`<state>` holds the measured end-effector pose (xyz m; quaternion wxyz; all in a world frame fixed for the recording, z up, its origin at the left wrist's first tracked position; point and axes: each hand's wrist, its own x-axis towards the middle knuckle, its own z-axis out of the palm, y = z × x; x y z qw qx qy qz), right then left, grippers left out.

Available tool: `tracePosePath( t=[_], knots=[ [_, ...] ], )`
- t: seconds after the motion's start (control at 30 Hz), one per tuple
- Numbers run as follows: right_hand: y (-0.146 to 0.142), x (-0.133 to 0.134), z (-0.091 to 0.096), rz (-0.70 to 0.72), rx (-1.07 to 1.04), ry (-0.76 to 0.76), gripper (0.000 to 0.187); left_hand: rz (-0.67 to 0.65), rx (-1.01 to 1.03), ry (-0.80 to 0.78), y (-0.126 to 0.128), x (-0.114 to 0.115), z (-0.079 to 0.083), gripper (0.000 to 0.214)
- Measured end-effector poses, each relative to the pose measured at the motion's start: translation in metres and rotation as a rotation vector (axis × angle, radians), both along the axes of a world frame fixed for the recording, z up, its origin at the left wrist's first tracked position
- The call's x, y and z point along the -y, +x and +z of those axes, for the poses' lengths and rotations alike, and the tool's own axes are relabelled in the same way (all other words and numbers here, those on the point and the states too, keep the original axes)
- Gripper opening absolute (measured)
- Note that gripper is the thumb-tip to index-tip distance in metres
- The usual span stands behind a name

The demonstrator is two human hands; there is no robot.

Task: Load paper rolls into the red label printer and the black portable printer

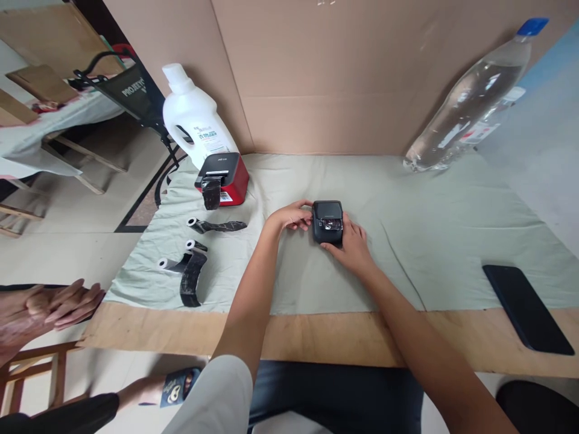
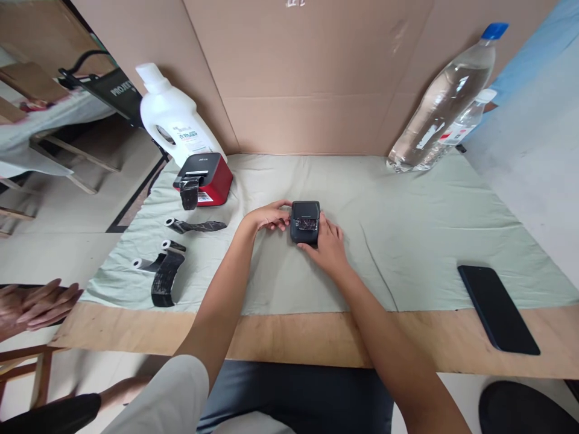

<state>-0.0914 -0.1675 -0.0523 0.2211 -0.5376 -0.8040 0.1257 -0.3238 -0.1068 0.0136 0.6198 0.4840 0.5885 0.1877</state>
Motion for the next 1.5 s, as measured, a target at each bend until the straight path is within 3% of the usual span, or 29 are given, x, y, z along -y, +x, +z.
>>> tracePosePath(
  t=[0.43,0.7,0.93,1.23,1.37,1.5],
  knots=[
    [0.002,0.0,0.002,-0.003,-0.011,-0.024,0.111,-0.006,0.071,0.002,-0.008,-0.001,-0.004,0.068],
    [0.001,0.0,-0.001,-0.019,-0.024,-0.012,0.111,0.022,0.112,0.033,-0.014,0.0,0.004,0.07],
    [0.003,-0.002,-0.001,0.013,-0.015,0.014,0.109,-0.016,0.269,0.012,-0.015,-0.008,-0.004,0.069],
    [0.003,-0.002,-0.004,0.002,-0.008,0.016,0.11,0.013,0.229,0.02,-0.011,-0.01,-0.003,0.073],
    [0.002,-0.002,-0.001,0.002,-0.015,-0.019,0.111,0.013,0.208,0.045,-0.01,-0.01,-0.007,0.066],
    [0.002,-0.002,0.0,0.017,-0.017,0.002,0.107,0.063,0.138,0.074,-0.005,-0.013,-0.01,0.042]
  ],
)
